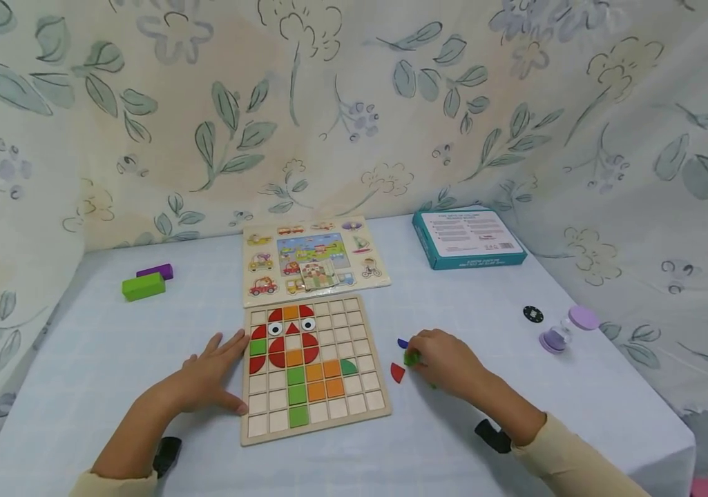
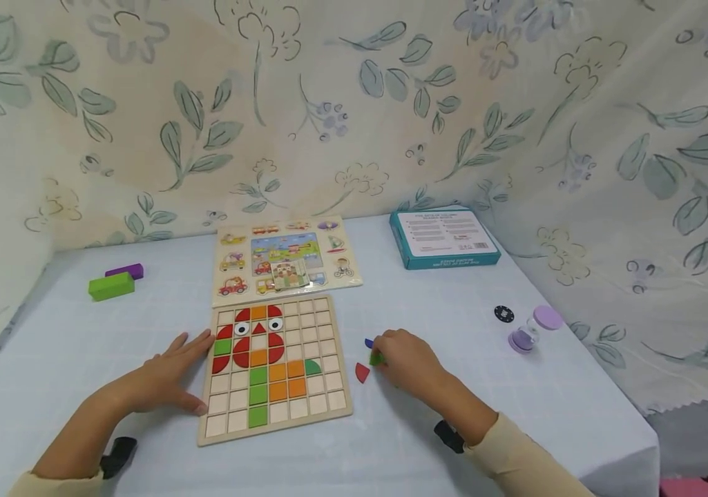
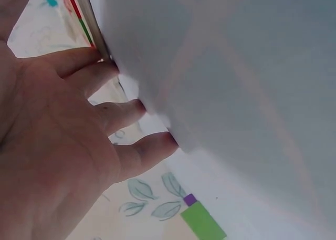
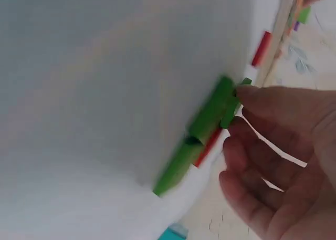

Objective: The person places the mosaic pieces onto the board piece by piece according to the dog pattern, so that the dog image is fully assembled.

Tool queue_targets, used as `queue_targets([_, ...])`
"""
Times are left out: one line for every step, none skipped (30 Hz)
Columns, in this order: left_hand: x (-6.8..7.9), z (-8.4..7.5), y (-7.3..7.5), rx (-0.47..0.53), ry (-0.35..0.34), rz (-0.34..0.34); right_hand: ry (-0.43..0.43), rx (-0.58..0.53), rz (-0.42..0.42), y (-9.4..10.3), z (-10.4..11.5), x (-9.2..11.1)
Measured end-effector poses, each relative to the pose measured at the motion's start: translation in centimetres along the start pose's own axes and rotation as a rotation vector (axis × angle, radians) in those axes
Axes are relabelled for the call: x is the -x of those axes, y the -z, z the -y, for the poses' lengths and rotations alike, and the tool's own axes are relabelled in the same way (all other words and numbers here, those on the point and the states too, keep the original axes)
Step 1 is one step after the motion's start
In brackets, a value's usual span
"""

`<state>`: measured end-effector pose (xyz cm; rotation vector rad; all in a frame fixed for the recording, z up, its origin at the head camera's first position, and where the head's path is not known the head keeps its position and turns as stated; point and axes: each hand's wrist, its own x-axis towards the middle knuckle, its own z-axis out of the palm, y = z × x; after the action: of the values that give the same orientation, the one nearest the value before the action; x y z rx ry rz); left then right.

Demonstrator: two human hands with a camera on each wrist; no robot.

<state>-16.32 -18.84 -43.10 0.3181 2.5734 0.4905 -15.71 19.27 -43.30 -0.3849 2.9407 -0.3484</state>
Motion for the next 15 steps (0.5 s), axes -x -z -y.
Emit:
queue_targets([-0.1, 0.1, 0.0, -0.003, -0.003, 0.001, 0.002, -0.022, -0.006, 0.3, 0.1, 0.0])
queue_targets([-0.1, 0.1, 0.0, -0.009, -0.005, 0.003, 0.014, -0.050, -0.013, 0.5, 0.3, 0.0])
queue_targets([-0.2, 0.2, 0.0, -0.013, -0.006, 0.003, 0.036, -0.088, -0.012, 0.7, 0.7, -0.1])
queue_targets([-0.2, 0.2, 0.1, -0.016, -0.007, 0.002, 0.074, -0.127, -0.005, 0.9, 1.2, -0.1])
queue_targets([-0.3, 0.2, 0.1, -0.018, -0.008, 0.002, 0.128, -0.166, 0.012, 0.9, 1.8, -0.1])
queue_targets([-0.3, 0.2, 0.2, -0.019, -0.009, 0.000, 0.189, -0.186, 0.031, 0.9, 2.6, -0.1])
queue_targets([-0.3, 0.2, 0.2, -0.018, -0.007, 0.000, 0.255, -0.196, 0.054, 0.7, 3.3, -0.1])
queue_targets([-0.3, 0.1, 0.2, -0.011, -0.003, 0.002, 0.306, -0.199, 0.080, 0.4, 4.0, -0.1])
queue_targets([-0.2, 0.1, 0.2, -0.001, 0.000, 0.003, 0.346, -0.199, 0.107, 0.1, 4.6, -0.1])
queue_targets([-0.2, 0.1, 0.1, 0.008, 0.001, 0.006, 0.376, -0.194, 0.124, -0.2, 5.0, -0.2])
queue_targets([-0.2, 0.0, 0.1, 0.017, 0.001, 0.008, 0.389, -0.190, 0.137, -0.5, 5.4, -0.2])
queue_targets([-0.2, 0.0, 0.0, 0.020, 0.002, 0.010, 0.395, -0.182, 0.141, -0.8, 5.7, -0.2])
queue_targets([-0.3, -0.1, 0.0, 0.022, 0.000, 0.009, 0.401, -0.173, 0.137, -1.0, 5.8, -0.2])
queue_targets([-0.4, -0.2, 0.0, 0.021, -0.003, 0.007, 0.401, -0.162, 0.128, -1.1, 5.9, -0.2])
queue_targets([-0.5, -0.2, 0.0, 0.016, -0.006, 0.005, 0.402, -0.150, 0.118, -1.2, 6.0, -0.2])
